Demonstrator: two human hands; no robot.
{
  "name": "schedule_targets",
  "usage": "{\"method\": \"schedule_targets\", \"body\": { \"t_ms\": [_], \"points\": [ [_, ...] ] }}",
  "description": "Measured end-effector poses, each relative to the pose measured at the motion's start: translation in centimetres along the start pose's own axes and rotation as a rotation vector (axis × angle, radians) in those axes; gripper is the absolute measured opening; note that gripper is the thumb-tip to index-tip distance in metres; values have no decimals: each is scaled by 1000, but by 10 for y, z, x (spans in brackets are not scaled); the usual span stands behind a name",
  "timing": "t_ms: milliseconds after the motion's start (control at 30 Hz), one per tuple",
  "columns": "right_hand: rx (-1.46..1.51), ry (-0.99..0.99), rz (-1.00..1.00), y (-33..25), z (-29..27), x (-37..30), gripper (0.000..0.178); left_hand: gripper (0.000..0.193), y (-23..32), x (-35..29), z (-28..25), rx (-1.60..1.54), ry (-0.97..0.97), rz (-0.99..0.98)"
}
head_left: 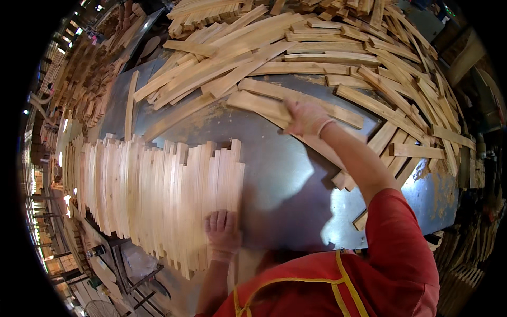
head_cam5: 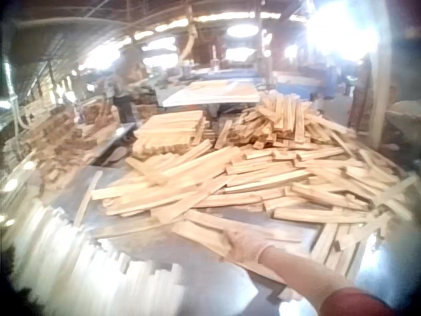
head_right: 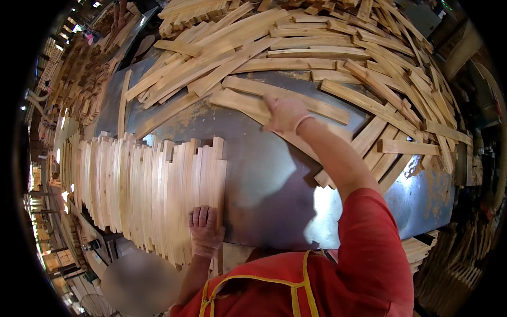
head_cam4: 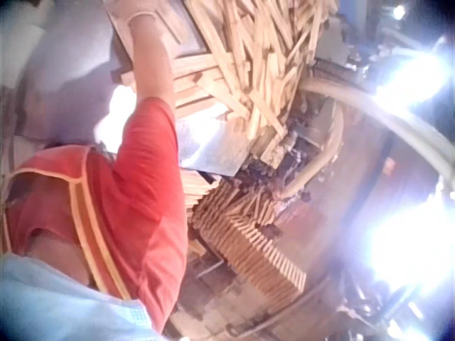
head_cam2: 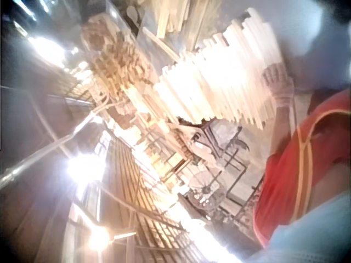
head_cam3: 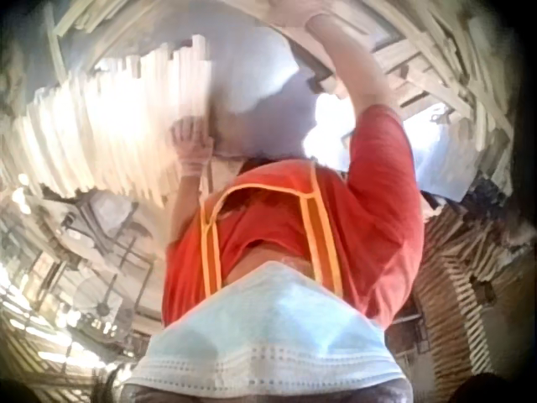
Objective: The person picks up thin wooden planks from a pile on a metal table and stacks them neatly. They handle the planks one by one, aligning them into a growing stack on the left side of the table.
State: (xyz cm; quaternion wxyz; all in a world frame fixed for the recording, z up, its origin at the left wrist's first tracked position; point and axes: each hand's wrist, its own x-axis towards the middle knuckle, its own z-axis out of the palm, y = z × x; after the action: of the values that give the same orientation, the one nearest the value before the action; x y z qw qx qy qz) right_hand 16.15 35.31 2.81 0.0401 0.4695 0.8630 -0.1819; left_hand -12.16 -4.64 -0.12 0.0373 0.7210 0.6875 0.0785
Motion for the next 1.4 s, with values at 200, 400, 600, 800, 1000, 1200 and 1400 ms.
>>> {"method": "schedule_targets", "body": {
  "t_ms": [200, 400, 600, 800, 1000, 1200, 1400],
  "points": [
    [225, -95, 150, -28, 7, -19, 112, 76, -3, -8, 10, 25, 85, 35],
    [1344, 167, 68, -77, 74, -105, 86, 73, 9, -1, 0, 49, 41, 44],
    [939, -65, 321, -187, 155, -167, 54, 74, 4, -14, 4, 39, 113, 77],
    [900, -267, -127, -166, 146, -187, 57, 84, 44, 1, -1, 133, -38, -16],
    [614, 167, 326, 48, 46, -240, 47, 80, 54, -5, -4, 196, -22, -45],
    [-116, 371, 520, 231, -20, -259, 71, 78, 56, 7, 3, 139, -17, -61],
    [-264, 56, 341, 219, -20, -202, 88, 75, 58, 13, -1, 103, 42, 6]
  ]
}}
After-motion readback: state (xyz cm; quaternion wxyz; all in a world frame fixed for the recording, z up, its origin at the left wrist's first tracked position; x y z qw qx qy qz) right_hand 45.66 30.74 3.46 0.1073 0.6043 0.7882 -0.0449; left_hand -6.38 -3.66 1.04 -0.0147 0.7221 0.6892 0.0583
